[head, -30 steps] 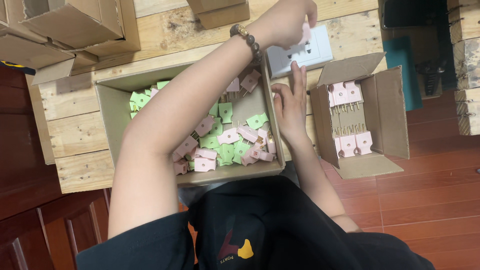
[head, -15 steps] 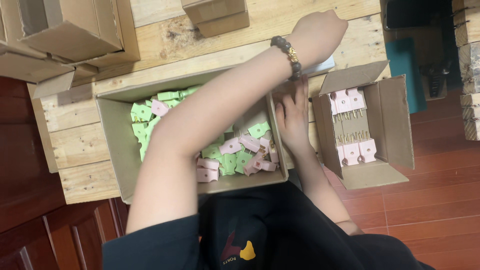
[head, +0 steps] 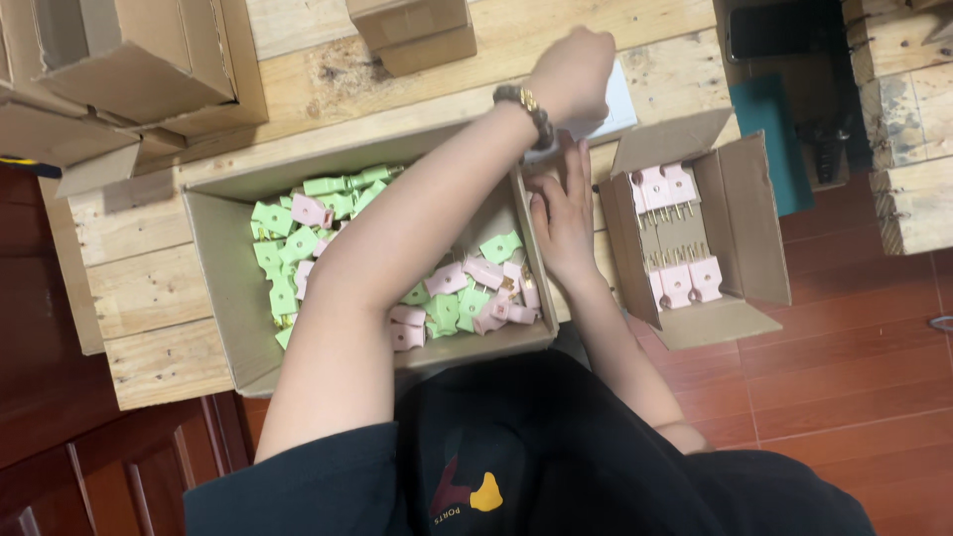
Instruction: The person picks up pink and green power plugs from a large cardboard box and places them into smaller cardboard boxes on a wooden table.
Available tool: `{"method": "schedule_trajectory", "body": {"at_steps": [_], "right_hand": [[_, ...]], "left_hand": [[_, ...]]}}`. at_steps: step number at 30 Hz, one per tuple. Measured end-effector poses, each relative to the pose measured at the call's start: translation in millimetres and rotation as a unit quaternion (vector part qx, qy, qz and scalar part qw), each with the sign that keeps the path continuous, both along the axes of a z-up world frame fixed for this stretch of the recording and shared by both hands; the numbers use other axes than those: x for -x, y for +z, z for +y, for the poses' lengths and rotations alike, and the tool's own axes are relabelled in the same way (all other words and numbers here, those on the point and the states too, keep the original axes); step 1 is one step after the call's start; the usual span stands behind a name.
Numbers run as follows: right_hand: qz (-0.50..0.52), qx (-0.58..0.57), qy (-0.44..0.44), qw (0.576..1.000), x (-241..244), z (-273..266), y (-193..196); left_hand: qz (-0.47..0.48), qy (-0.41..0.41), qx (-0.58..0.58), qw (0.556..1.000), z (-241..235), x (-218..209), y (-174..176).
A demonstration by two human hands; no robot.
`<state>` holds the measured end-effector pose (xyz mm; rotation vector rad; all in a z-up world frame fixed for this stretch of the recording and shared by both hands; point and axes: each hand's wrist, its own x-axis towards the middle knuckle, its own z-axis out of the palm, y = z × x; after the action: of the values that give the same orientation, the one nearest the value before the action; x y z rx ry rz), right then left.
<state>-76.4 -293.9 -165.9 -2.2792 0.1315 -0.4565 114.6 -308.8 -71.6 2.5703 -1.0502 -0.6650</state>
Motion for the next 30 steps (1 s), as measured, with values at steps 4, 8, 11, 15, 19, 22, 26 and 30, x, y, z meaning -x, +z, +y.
{"method": "schedule_trajectory", "body": {"at_steps": [4, 8, 11, 15, 19, 22, 26, 30], "right_hand": [[-0.017, 0.012, -0.002, 1.000, -1, -1, -2], [-0.002, 0.011, -0.003, 1.000, -1, -1, 1], [0.000, 0.019, -0.006, 1.000, -1, -1, -4], [0.033, 0.031, -0.017, 0.999, -4, -7, -31], [-0.048, -0.063, -0.004, 0.997, 4, 5, 15], [-0.078, -0.168, -0.049, 0.982, 16, 13, 33], [-0.176, -0.221, -0.026, 0.959, 46, 25, 68], [-0.204, -0.193, 0.053, 0.958, 74, 28, 107]], "left_hand": [[-0.022, 0.009, -0.015, 1.000, -5, -14, -24], [0.004, -0.011, 0.069, 0.998, -7, -18, -18], [0.025, -0.014, 0.178, 0.984, -4, -22, -33], [0.032, -0.035, 0.313, 0.949, 29, -2, -25], [0.030, -0.075, 0.348, 0.934, 100, 41, 30], [0.038, -0.079, 0.355, 0.931, 150, 70, 63], [0.030, -0.084, 0.296, 0.951, 201, 100, 80], [0.106, -0.088, 0.336, 0.932, 230, 126, 61]]}}
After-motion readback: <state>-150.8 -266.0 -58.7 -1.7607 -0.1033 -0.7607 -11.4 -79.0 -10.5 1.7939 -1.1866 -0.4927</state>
